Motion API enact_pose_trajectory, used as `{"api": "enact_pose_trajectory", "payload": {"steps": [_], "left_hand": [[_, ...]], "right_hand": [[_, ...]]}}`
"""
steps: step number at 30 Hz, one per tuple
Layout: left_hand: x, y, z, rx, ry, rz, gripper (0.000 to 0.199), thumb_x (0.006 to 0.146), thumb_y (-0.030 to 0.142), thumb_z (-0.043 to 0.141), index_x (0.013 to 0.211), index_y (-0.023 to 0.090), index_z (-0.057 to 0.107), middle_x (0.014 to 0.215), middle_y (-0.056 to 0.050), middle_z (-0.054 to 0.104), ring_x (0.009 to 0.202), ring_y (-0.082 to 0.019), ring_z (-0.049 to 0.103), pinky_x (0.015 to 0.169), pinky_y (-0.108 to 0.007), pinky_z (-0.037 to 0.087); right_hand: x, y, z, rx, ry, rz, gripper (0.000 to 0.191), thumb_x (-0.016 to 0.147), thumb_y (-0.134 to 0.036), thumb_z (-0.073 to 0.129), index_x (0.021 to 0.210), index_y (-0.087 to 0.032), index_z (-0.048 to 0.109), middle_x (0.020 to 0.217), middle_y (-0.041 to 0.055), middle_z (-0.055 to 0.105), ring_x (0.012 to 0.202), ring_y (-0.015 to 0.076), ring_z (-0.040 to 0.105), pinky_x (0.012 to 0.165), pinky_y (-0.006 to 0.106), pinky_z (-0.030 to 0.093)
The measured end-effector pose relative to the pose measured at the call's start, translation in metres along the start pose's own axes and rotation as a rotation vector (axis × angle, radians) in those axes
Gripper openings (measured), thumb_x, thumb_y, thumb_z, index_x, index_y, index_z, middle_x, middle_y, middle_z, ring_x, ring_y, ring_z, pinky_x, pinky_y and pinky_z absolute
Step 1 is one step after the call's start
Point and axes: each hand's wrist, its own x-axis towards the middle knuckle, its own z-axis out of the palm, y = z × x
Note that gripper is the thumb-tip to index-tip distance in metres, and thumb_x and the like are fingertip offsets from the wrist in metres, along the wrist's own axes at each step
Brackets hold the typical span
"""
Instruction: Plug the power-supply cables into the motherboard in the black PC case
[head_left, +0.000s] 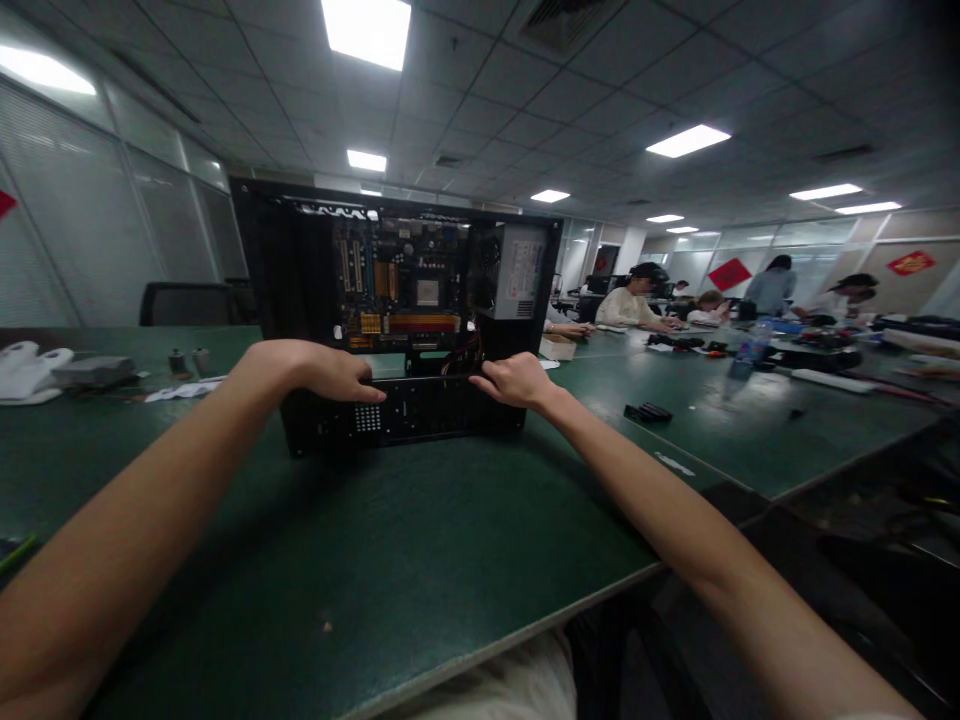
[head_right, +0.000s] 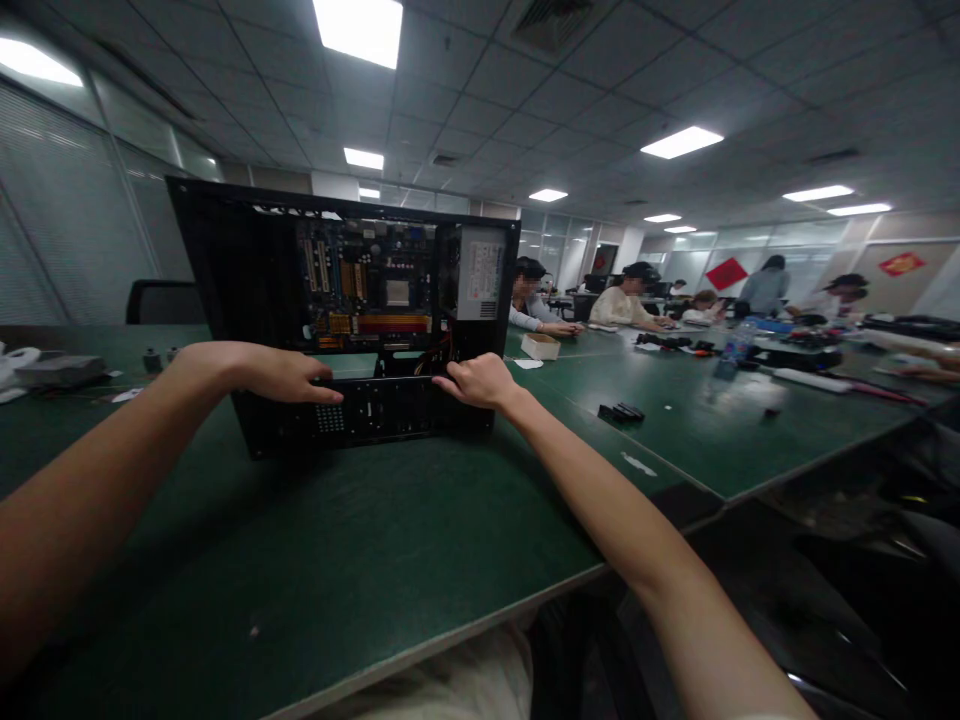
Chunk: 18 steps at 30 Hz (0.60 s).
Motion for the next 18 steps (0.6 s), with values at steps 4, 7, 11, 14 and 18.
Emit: {"api": "enact_pose_trajectory", "payload": {"steps": [4, 7, 11, 14, 18], "left_hand": [[-0.012, 0.007, -0.009, -0.038, 0.003, 0.008, 0.078, 0.076, 0.087, 0.061, 0.13, 0.034, 0.079, 0.129, -0.012, 0.076, 0.12, -0.04, 0.069, 0.099, -0.046, 0.053], [-0.026, 0.014, -0.016, -0.105, 0.042, 0.051, 0.071, 0.075, 0.086, 0.064, 0.125, 0.038, 0.081, 0.128, -0.01, 0.077, 0.118, -0.039, 0.07, 0.097, -0.044, 0.054], [-0.044, 0.025, -0.02, -0.207, 0.064, 0.097, 0.062, 0.074, 0.082, 0.068, 0.12, 0.042, 0.082, 0.122, -0.007, 0.079, 0.112, -0.036, 0.073, 0.092, -0.041, 0.054], [-0.055, 0.033, -0.02, -0.295, 0.117, 0.133, 0.059, 0.069, 0.078, 0.076, 0.115, 0.042, 0.084, 0.116, -0.005, 0.08, 0.111, -0.034, 0.073, 0.093, -0.038, 0.054], [-0.07, 0.045, -0.023, -0.326, 0.129, 0.125, 0.057, 0.066, 0.074, 0.081, 0.112, 0.041, 0.084, 0.109, -0.004, 0.081, 0.11, -0.033, 0.073, 0.091, -0.033, 0.054]], "right_hand": [[0.005, -0.007, -0.025, 0.045, -0.092, 0.071, 0.073, 0.111, -0.06, 0.027, 0.104, -0.013, 0.082, 0.105, 0.0218, 0.08, 0.099, 0.0316, 0.075, 0.076, 0.034, 0.043], [0.021, -0.01, -0.043, 0.132, -0.175, 0.07, 0.068, 0.111, -0.057, 0.031, 0.108, -0.013, 0.083, 0.112, 0.0206, 0.079, 0.103, 0.0308, 0.075, 0.079, 0.034, 0.048], [0.066, -0.018, -0.052, 0.36, -0.349, -0.122, 0.043, 0.107, -0.043, 0.051, 0.119, -0.014, 0.08, 0.117, 0.0135, 0.08, 0.103, 0.0235, 0.074, 0.08, 0.027, 0.05], [0.105, -0.033, -0.045, 0.549, -0.553, -0.205, 0.036, 0.098, -0.033, 0.063, 0.126, -0.014, 0.076, 0.122, 0.0104, 0.079, 0.1, 0.0208, 0.074, 0.079, 0.025, 0.053], [0.138, -0.058, -0.023, 0.582, -0.835, -0.101, 0.038, 0.086, -0.024, 0.074, 0.122, -0.012, 0.077, 0.106, 0.0103, 0.081, 0.085, 0.0216, 0.076, 0.08, 0.031, 0.058]]}}
